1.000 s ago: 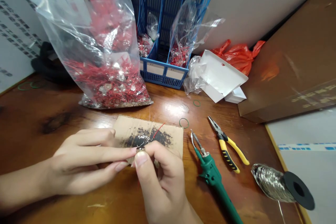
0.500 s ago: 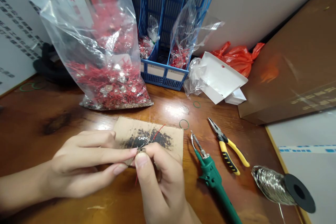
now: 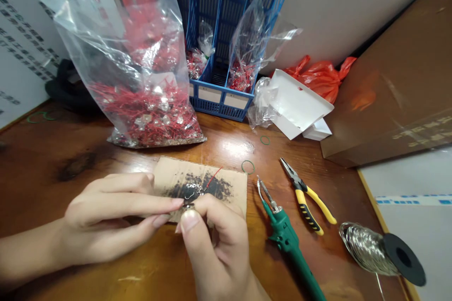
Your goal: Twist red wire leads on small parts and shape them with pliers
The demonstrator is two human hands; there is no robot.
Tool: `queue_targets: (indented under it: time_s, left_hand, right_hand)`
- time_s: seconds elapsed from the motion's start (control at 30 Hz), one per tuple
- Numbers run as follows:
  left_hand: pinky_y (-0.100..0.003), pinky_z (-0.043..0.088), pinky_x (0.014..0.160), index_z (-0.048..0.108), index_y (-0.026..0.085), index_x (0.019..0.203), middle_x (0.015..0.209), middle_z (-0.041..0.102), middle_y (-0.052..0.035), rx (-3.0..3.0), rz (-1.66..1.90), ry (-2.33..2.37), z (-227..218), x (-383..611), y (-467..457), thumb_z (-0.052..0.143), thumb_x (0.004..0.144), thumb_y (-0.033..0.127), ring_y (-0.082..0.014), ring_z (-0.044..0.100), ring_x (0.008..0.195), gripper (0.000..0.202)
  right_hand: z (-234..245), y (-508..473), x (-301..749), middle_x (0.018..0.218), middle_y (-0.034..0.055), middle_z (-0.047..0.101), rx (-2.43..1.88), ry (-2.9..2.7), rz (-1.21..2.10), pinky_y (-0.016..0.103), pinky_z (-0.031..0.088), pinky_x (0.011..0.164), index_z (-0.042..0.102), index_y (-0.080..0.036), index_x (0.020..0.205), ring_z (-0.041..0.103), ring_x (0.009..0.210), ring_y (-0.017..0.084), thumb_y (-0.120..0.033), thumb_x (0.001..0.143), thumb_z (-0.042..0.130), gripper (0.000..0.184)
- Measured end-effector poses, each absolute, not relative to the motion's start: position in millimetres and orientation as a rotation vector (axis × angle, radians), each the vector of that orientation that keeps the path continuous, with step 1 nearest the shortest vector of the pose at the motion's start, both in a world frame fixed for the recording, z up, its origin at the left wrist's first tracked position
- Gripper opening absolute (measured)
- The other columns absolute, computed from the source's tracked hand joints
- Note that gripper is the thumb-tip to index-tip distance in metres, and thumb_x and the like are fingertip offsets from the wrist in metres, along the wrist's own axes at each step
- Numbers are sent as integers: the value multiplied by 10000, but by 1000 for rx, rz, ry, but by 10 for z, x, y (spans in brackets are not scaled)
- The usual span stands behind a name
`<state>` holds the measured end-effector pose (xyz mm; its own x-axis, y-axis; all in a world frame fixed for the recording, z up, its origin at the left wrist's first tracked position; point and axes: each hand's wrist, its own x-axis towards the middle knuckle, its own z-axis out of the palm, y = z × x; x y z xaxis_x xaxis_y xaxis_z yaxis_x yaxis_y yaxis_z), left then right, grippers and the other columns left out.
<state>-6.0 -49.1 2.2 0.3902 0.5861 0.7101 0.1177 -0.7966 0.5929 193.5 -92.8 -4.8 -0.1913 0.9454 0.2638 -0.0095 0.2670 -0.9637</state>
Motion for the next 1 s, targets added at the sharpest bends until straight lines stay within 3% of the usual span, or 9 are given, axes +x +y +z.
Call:
queue_targets:
  time_s: [0.3, 0.53, 0.7, 0.83, 1.0]
  left_hand:
    - [-138, 558, 615, 784, 114, 1172, 776, 725, -29, 2207, 1409, 578, 24, -55, -486, 688, 905, -14, -74, 625, 600, 312]
    - [-138, 487, 585, 791, 43, 1089, 711, 643, -11, 2171, 1400, 557, 20, -59, -471, 693, 847, -74, -60, 525, 579, 285]
    - [-188, 408, 513, 791, 50, 1064, 679, 593, 2, 2171, 1401, 562, 14, -56, -466, 685, 846, -68, -71, 494, 554, 270]
    - [-165, 430, 530, 787, 60, 1054, 696, 620, 6, 2114, 1389, 562, 26, -37, -470, 688, 843, -73, -62, 501, 560, 268]
    - [-144, 347, 489, 799, 128, 980, 641, 573, 51, 1955, 1280, 665, 56, -35, -479, 734, 860, -18, -41, 439, 533, 200]
  right_hand:
    - [-46, -920, 1955, 661, -12, 482, -937, -1386, 1281, 273, 398, 613, 614, -190, 781, 463, 631, 134, -355, 1080, 556, 346]
    - [-40, -868, 1981, 675, -6, 528, -872, -1300, 1478, 258, 389, 637, 623, -201, 762, 475, 662, 133, -375, 1042, 610, 330]
    - [-14, -857, 1986, 658, -3, 519, -848, -1244, 1590, 263, 357, 616, 612, -191, 734, 440, 643, 131, -404, 1024, 633, 360]
    - [-11, -857, 1985, 668, -6, 523, -817, -1245, 1587, 256, 347, 619, 610, -195, 746, 442, 652, 127, -380, 1032, 627, 341]
    - [-55, -876, 2006, 690, -9, 518, -885, -1163, 1685, 276, 317, 615, 662, -211, 763, 407, 658, 135, -439, 1010, 669, 337]
